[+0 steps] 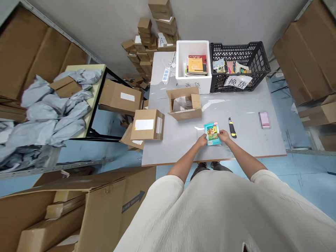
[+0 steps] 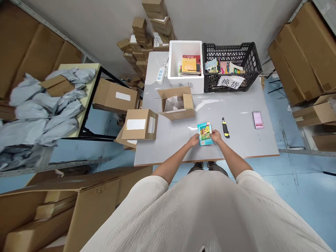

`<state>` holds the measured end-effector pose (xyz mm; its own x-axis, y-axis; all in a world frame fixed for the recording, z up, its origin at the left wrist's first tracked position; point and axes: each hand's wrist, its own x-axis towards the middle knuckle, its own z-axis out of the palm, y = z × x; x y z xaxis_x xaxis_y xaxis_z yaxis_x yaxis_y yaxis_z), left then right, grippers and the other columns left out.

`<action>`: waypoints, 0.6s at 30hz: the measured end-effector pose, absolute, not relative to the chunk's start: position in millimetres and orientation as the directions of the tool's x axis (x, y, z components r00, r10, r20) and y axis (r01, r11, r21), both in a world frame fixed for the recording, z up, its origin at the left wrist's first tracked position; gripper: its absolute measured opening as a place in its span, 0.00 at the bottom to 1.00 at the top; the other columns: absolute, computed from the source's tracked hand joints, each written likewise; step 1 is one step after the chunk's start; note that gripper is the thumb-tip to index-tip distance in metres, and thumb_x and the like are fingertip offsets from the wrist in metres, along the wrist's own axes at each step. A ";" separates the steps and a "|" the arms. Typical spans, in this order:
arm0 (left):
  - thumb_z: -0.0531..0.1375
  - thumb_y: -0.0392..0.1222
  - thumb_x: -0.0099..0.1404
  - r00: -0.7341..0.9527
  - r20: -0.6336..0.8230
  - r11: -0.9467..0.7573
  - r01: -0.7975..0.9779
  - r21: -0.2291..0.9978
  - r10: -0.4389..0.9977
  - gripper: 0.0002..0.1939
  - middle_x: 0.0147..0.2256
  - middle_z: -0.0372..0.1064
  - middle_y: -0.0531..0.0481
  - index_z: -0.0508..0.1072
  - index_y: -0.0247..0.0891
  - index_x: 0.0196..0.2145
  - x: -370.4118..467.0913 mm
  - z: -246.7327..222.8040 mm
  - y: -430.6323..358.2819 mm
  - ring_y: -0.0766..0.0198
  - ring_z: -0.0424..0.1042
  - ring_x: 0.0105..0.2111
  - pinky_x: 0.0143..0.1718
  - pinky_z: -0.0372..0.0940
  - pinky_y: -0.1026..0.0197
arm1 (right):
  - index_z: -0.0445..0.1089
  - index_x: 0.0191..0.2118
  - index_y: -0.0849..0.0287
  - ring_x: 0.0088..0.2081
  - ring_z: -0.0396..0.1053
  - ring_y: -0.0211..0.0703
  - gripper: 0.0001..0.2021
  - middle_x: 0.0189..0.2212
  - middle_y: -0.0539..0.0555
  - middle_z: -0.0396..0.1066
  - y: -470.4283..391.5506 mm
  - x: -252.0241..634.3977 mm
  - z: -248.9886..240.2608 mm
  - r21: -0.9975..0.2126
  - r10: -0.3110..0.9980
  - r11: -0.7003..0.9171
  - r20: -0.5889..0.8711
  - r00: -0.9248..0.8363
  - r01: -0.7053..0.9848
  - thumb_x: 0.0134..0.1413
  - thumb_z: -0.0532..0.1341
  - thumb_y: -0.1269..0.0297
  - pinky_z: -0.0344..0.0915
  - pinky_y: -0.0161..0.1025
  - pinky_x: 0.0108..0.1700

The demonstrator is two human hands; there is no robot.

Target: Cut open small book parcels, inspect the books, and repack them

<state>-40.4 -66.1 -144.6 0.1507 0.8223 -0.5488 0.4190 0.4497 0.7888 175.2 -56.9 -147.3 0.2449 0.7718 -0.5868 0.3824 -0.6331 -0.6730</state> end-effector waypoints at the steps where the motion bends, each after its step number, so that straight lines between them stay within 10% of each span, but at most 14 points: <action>1: 0.69 0.41 0.60 0.132 -0.564 0.464 0.433 0.773 0.815 0.18 0.52 0.82 0.38 0.82 0.37 0.48 -40.2 -141.9 -63.0 0.44 0.78 0.56 0.61 0.69 0.50 | 0.73 0.36 0.55 0.36 0.79 0.45 0.07 0.33 0.51 0.81 -55.8 172.4 -142.7 -0.697 0.783 -0.620 -0.577 0.232 0.361 0.46 0.66 0.66 0.73 0.36 0.39; 10: 0.67 0.54 0.69 0.147 -0.600 0.614 -0.084 0.785 0.786 0.16 0.46 0.83 0.41 0.79 0.37 0.45 -17.8 -100.0 -31.5 0.55 0.82 0.43 0.52 0.74 0.52 | 0.78 0.42 0.52 0.42 0.80 0.47 0.10 0.40 0.51 0.84 -60.1 124.1 -92.5 -0.855 0.959 -0.282 -0.258 0.114 0.434 0.54 0.66 0.61 0.76 0.43 0.51; 18: 0.70 0.43 0.61 0.045 -0.532 0.533 -0.136 0.835 0.845 0.10 0.41 0.84 0.44 0.79 0.37 0.39 -41.6 -78.5 -30.7 0.53 0.82 0.43 0.53 0.75 0.50 | 0.80 0.52 0.53 0.53 0.78 0.53 0.17 0.53 0.58 0.81 -80.3 132.7 -79.4 -0.852 0.986 -0.146 -0.164 0.008 0.503 0.59 0.64 0.57 0.73 0.52 0.62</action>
<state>-41.6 -30.7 -78.5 0.0447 0.8453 -0.5324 -0.1361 0.5331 0.8350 132.7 -80.3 -79.4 0.0079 0.9864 -0.1639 0.5034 -0.1456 -0.8517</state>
